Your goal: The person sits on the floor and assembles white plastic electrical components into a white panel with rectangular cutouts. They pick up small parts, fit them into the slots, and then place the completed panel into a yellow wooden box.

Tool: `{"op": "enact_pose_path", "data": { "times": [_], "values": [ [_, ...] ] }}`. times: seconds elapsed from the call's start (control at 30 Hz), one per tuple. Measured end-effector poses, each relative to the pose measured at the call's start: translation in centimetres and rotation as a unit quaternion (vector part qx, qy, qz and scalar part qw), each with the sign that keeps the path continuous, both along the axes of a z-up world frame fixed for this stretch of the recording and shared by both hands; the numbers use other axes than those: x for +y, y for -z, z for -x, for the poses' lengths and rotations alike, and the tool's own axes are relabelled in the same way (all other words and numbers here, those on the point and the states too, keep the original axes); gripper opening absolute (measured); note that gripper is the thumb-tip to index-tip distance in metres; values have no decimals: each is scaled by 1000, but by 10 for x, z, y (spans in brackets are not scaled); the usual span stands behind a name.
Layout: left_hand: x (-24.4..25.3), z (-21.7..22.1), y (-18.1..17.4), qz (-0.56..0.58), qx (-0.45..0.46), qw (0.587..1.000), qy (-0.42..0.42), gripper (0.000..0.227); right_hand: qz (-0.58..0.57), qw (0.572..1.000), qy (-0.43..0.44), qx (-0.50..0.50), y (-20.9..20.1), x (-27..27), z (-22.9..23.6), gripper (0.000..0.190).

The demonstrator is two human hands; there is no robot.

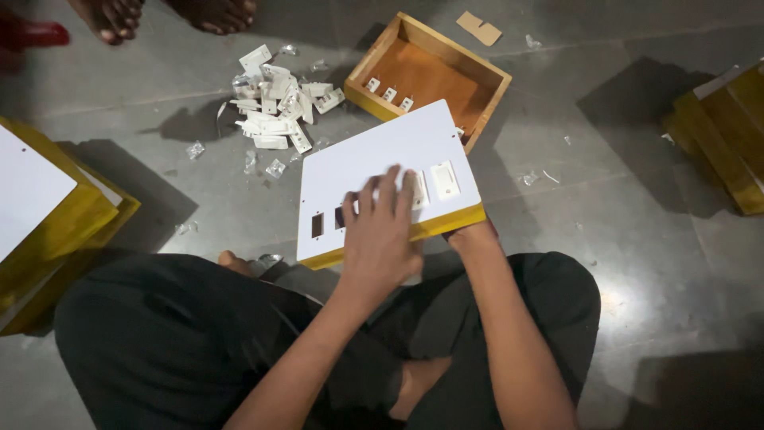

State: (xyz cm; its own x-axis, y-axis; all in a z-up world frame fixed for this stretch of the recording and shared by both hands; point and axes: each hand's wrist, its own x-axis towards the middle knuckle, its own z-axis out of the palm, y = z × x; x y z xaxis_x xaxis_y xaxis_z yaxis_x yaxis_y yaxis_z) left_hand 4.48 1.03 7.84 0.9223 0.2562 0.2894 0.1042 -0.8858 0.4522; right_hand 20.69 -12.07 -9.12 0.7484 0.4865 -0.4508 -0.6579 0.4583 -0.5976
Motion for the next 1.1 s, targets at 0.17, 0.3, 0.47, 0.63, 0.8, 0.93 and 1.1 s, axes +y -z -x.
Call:
{"op": "enact_pose_path", "data": {
  "times": [0.17, 0.3, 0.47, 0.63, 0.8, 0.93, 1.1],
  "values": [
    [11, 3, 15, 194, -93, 966, 144, 77, 21, 999, -16, -28, -15, -4, -8, 39],
    [25, -3, 16, 156, -79, 965, 194, 73, 26, 999, -18, -10, -25, -9, -7, 38],
    [36, -12, 6, 101, -58, 966, 229, 78, -5, 999, -27, -46, -34, -6, -7, 38],
    [27, -12, 10, 138, -55, 963, 225, 85, -9, 1000, -9, -23, -47, -9, -5, 38],
    [25, -14, 21, 246, -108, 936, 225, 79, 40, 998, 10, -37, -70, -18, -3, 36],
    [26, -8, 19, 268, -111, 931, 221, 69, 64, 997, 32, -34, -84, -17, 4, 36],
    [30, -6, 3, 199, -137, 945, 220, 65, 63, 995, 70, -15, -104, -9, 4, 35]
  ]
}}
